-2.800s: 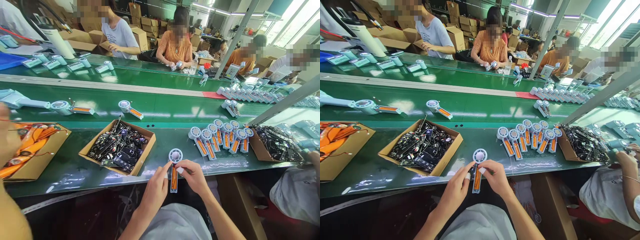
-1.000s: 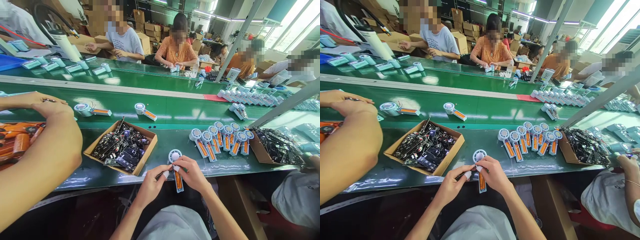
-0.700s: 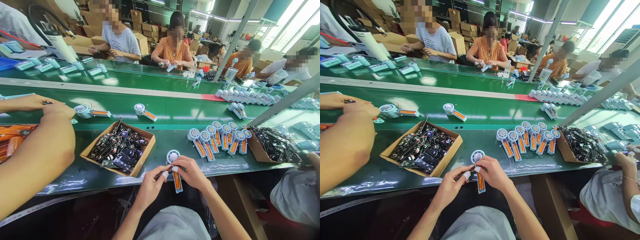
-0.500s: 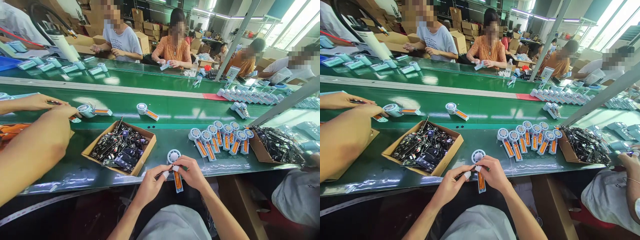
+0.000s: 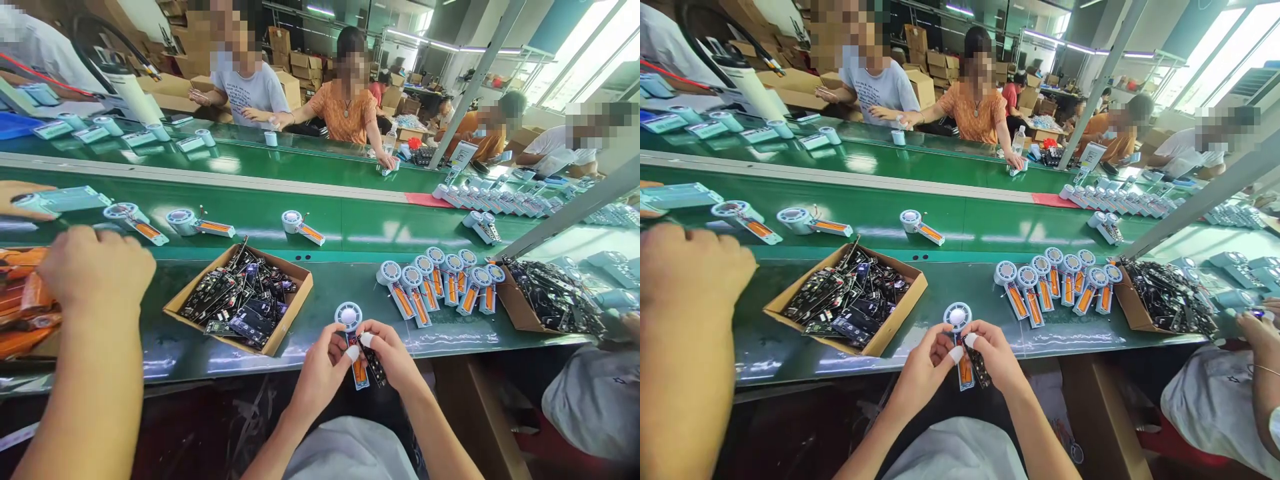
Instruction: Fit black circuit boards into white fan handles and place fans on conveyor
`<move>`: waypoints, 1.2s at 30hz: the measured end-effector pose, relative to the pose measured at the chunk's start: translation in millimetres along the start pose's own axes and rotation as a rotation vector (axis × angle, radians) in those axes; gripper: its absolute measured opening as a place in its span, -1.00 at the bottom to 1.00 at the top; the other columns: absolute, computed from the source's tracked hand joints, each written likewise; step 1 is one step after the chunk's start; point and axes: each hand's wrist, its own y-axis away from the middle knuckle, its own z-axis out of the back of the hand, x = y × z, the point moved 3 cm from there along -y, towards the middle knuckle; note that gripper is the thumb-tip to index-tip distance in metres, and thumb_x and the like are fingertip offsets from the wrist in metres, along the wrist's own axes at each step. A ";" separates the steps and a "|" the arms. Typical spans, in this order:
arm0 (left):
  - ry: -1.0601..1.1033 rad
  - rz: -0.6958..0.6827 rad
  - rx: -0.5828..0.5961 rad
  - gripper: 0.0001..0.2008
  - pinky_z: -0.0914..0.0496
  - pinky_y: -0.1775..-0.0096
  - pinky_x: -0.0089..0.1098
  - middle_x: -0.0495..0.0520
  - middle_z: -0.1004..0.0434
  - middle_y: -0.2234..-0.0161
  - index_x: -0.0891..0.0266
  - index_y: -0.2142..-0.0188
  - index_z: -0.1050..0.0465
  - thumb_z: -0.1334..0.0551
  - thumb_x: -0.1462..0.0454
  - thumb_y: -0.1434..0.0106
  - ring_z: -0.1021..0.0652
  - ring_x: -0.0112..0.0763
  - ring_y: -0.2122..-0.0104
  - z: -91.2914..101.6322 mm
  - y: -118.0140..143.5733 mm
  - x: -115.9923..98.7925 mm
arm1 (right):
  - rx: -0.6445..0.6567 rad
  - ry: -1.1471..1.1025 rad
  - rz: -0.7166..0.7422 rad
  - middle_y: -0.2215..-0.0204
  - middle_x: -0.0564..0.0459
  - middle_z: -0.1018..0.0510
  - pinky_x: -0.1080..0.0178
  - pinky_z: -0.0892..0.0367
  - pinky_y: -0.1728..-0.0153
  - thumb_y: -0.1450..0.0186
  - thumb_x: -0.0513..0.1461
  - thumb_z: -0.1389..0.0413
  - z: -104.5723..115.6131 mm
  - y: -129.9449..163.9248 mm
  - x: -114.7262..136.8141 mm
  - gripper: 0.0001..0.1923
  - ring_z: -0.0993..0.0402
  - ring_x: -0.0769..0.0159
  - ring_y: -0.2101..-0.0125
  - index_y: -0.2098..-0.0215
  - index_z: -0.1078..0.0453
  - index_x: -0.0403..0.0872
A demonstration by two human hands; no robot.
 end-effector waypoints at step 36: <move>0.379 0.095 0.142 -0.74 -0.38 0.19 -0.37 0.06 -0.55 0.20 0.20 0.16 -0.36 -0.22 0.13 -0.20 -0.54 -0.28 0.21 -9.2 -4.0 -19.1 | 0.298 0.965 0.316 0.65 0.18 -0.38 0.35 -0.03 0.54 -0.39 -0.17 -0.08 -17.7 34.5 41.4 -0.69 -0.20 0.43 0.63 0.52 -0.30 -0.04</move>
